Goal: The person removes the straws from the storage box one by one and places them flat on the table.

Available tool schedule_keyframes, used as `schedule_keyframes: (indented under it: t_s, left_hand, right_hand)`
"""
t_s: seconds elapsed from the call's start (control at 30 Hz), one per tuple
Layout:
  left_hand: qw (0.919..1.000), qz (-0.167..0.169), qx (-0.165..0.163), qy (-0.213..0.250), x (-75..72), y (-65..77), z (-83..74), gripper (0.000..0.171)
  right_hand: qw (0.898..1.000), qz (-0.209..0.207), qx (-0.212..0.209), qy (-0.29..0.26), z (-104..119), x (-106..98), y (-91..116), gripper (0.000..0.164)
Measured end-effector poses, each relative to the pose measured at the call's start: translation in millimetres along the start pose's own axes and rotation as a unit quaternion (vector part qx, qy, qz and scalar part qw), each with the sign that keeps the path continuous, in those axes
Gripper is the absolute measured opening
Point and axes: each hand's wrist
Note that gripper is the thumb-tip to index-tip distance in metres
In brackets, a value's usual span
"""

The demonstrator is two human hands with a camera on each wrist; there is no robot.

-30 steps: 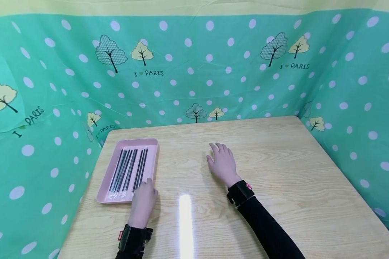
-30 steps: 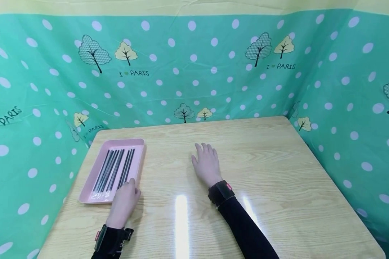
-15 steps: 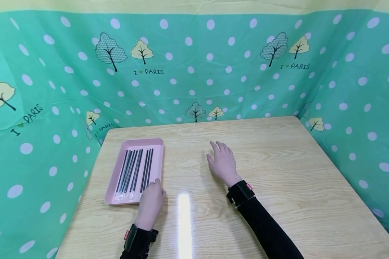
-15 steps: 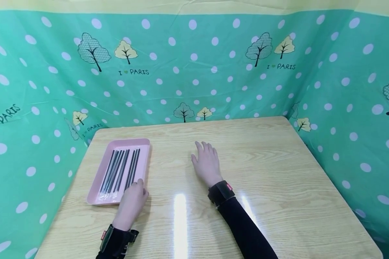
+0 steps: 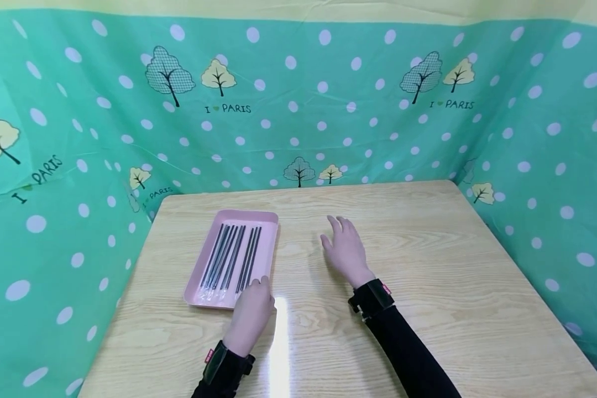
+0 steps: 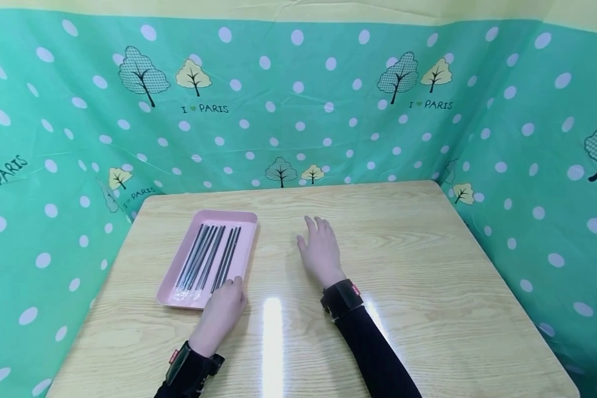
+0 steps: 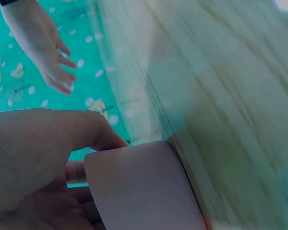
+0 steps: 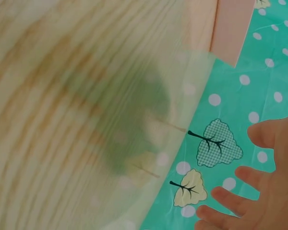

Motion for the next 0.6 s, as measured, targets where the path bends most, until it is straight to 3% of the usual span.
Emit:
schedule_keyframes:
  t_s: [0.23,0.6]
  left_hand:
    - [0.9991,-0.006,0.041,-0.005,-2.0,-2.2,-13.5,0.022]
    - [0.9912,0.038,0.118,0.046,-5.9,-0.5,-17.7,0.019]
  right_hand:
    - [1.0,-0.007,0.006,-0.004,-0.8,-11.9,0.2,0.058]
    - [0.999,-0.012,0.045,-0.014,-4.2,-26.2,6.0,0.06]
Point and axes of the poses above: each hand's wrist, its own y-axis away from the middle knuckle, its own x-axis out of the palm, z = x × y, and after that the axes turned 8 degrees about -y, right-handed
